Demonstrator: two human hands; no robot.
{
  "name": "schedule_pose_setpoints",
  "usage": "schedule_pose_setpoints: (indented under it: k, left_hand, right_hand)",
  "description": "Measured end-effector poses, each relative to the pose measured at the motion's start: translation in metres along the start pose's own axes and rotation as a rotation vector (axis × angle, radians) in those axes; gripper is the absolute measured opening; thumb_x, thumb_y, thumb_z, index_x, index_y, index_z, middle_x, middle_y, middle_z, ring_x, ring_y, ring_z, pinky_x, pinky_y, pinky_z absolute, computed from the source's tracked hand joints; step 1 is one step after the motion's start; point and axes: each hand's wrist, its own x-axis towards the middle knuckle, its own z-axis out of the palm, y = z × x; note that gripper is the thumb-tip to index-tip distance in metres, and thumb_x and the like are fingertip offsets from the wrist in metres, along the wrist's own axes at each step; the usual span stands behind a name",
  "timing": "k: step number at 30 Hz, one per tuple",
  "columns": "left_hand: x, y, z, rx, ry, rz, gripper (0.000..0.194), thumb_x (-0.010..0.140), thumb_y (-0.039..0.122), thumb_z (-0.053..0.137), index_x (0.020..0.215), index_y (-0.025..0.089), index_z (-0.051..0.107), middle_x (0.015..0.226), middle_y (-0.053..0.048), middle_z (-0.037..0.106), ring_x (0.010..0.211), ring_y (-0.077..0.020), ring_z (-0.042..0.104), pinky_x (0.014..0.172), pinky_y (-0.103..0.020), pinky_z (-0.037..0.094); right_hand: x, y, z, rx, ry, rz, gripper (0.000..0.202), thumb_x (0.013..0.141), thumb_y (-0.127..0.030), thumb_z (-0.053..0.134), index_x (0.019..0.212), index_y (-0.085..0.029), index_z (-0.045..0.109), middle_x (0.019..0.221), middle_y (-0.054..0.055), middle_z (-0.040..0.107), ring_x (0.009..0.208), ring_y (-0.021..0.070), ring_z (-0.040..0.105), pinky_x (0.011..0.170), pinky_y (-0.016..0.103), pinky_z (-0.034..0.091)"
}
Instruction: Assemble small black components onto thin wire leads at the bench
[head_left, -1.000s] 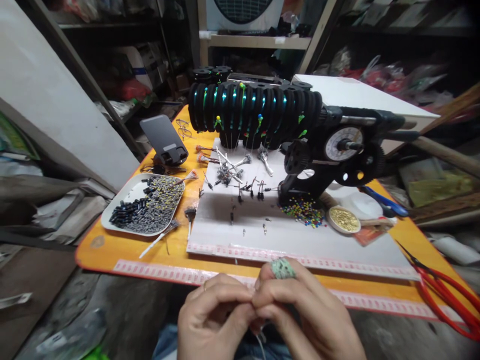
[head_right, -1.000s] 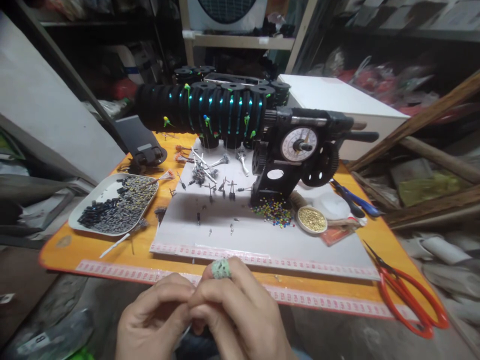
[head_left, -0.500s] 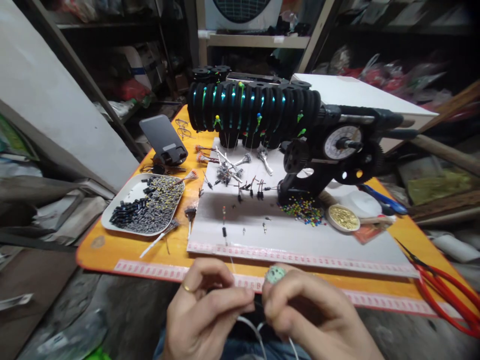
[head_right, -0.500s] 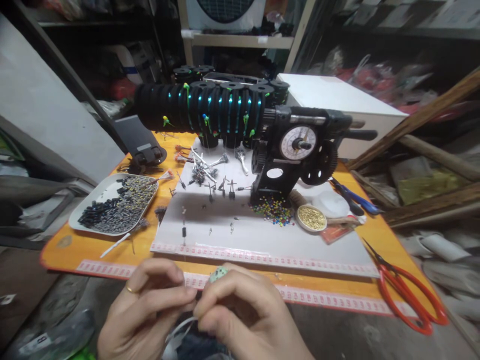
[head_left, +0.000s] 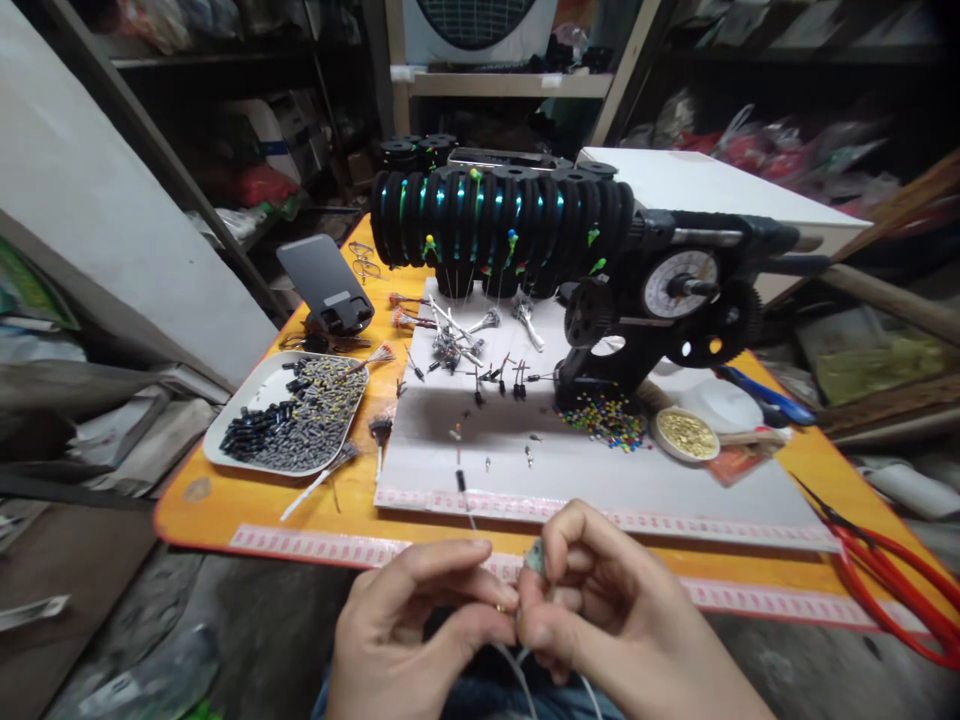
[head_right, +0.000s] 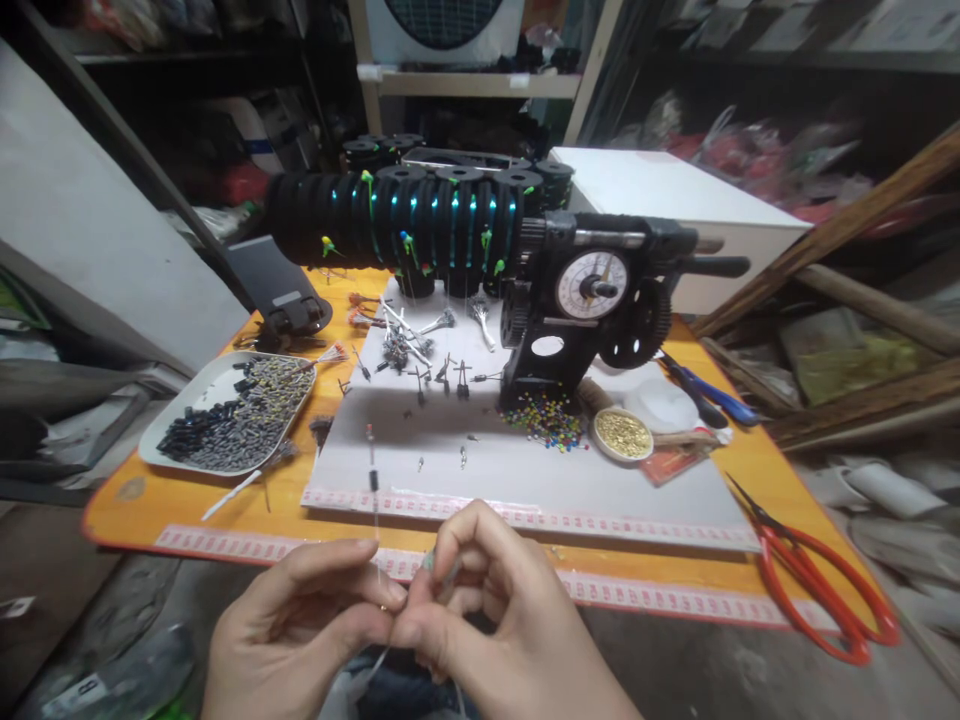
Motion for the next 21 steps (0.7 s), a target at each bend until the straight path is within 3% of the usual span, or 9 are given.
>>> schedule_pose_setpoints:
  k: [5,9,12,15,18,21]
  left_hand:
    - [0.001,-0.003,-0.003,0.006,-0.035,-0.026,0.023,0.069,0.032,0.089,0.091,0.033,0.081,0.069,0.004,0.080,0.061,-0.0118,0.076,0.061,-0.014,0.063]
    - [0.002,-0.007,-0.014,0.110,-0.132,0.091,0.028,0.077,0.028,0.084,0.102,0.037,0.078,0.076,0.006,0.081,0.066,-0.0108,0.077,0.066,-0.014,0.062]
    - [0.010,-0.004,-0.026,0.268,-0.324,0.272,0.042,0.083,0.021,0.079,0.119,0.038,0.070,0.088,0.005,0.082,0.072,-0.0115,0.077,0.071,-0.016,0.062]
    - [0.024,0.007,-0.034,0.452,-0.559,0.471,0.049,0.089,0.013,0.070,0.133,0.032,0.059,0.097,-0.001,0.081,0.078,-0.0128,0.077,0.074,-0.016,0.061]
    - [0.035,0.018,-0.035,0.624,-0.743,0.616,0.046,0.095,0.011,0.061,0.138,0.023,0.050,0.095,-0.006,0.079,0.080,-0.0150,0.074,0.076,-0.020,0.059]
    - [0.040,0.028,-0.031,0.838,-0.878,0.724,0.045,0.099,0.010,0.051,0.142,0.018,0.045,0.087,-0.006,0.076,0.073,-0.0171,0.069,0.068,-0.025,0.057]
  right_hand:
    - [0.002,-0.004,-0.002,-0.036,-0.021,0.041,0.048,0.066,-0.031,0.092,0.074,-0.019,0.047,0.066,-0.007,0.064,0.056,0.0036,0.054,0.053,0.014,0.040]
    - [0.002,-0.003,-0.003,-0.030,-0.021,0.044,0.049,0.064,-0.031,0.093,0.075,-0.020,0.047,0.068,-0.007,0.066,0.055,0.0040,0.056,0.053,0.015,0.043]
    - [0.003,-0.001,-0.002,-0.003,-0.029,0.060,0.051,0.064,-0.033,0.093,0.074,-0.021,0.045,0.066,-0.007,0.067,0.053,0.0049,0.059,0.052,0.015,0.046]
    - [0.008,0.004,-0.002,0.014,-0.045,0.060,0.052,0.064,-0.033,0.093,0.073,-0.022,0.043,0.062,-0.007,0.067,0.053,0.0066,0.062,0.051,0.015,0.049]
    - [0.016,0.009,-0.005,-0.048,-0.045,0.022,0.048,0.067,-0.031,0.091,0.073,-0.021,0.044,0.057,-0.008,0.064,0.048,0.0063,0.061,0.047,0.015,0.047]
    - [0.026,0.011,-0.009,-0.092,-0.055,-0.003,0.046,0.069,-0.031,0.088,0.071,-0.021,0.044,0.055,-0.010,0.060,0.044,0.0052,0.057,0.045,0.014,0.044]
